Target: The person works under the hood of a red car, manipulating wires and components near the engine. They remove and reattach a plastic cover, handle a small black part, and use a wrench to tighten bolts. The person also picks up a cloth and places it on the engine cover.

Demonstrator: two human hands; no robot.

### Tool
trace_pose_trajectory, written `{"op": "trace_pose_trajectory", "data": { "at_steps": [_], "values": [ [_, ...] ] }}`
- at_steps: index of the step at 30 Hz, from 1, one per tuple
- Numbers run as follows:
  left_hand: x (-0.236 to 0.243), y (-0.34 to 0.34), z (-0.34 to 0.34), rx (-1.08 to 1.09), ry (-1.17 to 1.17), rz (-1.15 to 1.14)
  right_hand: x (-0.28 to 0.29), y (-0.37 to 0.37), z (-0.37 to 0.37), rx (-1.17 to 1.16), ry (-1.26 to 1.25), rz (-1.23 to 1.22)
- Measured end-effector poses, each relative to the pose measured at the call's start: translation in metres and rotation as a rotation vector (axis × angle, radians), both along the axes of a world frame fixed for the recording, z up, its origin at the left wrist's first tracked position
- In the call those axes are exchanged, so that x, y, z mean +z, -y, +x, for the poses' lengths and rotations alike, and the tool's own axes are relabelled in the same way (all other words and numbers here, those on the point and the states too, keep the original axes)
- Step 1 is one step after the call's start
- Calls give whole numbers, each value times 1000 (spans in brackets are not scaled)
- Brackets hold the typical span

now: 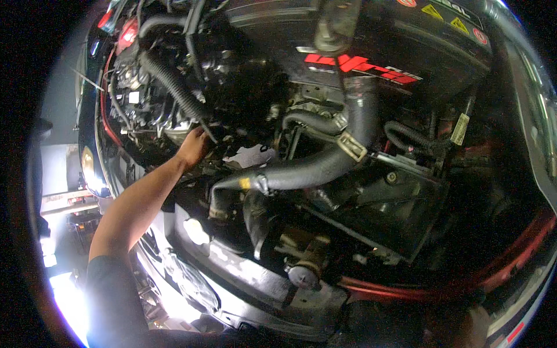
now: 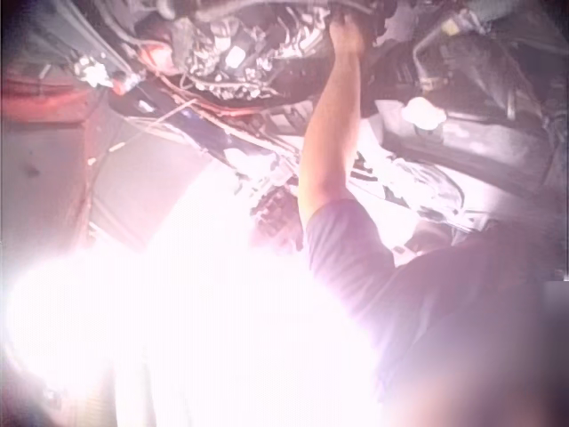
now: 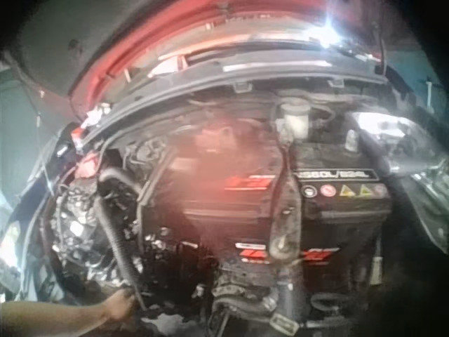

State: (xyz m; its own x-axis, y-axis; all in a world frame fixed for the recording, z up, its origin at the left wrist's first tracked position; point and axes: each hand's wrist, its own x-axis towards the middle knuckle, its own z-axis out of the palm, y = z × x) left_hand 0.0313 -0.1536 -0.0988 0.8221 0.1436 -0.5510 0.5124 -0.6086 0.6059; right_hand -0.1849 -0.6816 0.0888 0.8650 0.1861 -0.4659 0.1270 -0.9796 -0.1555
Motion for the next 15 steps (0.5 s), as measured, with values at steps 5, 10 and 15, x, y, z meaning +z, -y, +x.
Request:
{"op": "trace_pose_trajectory", "data": {
  "at_steps": [5, 10, 15],
  "values": [
    [-12, 7, -2, -126, 104, 109, -14, 12, -3, 11, 365, 228],
    [-5, 15, 3, -341, 121, 356, -27, 30, -10, -4, 440, 237],
    [-4, 7, 8, -513, 108, 466, -33, 36, -15, -15, 483, 242]
  ]
}}
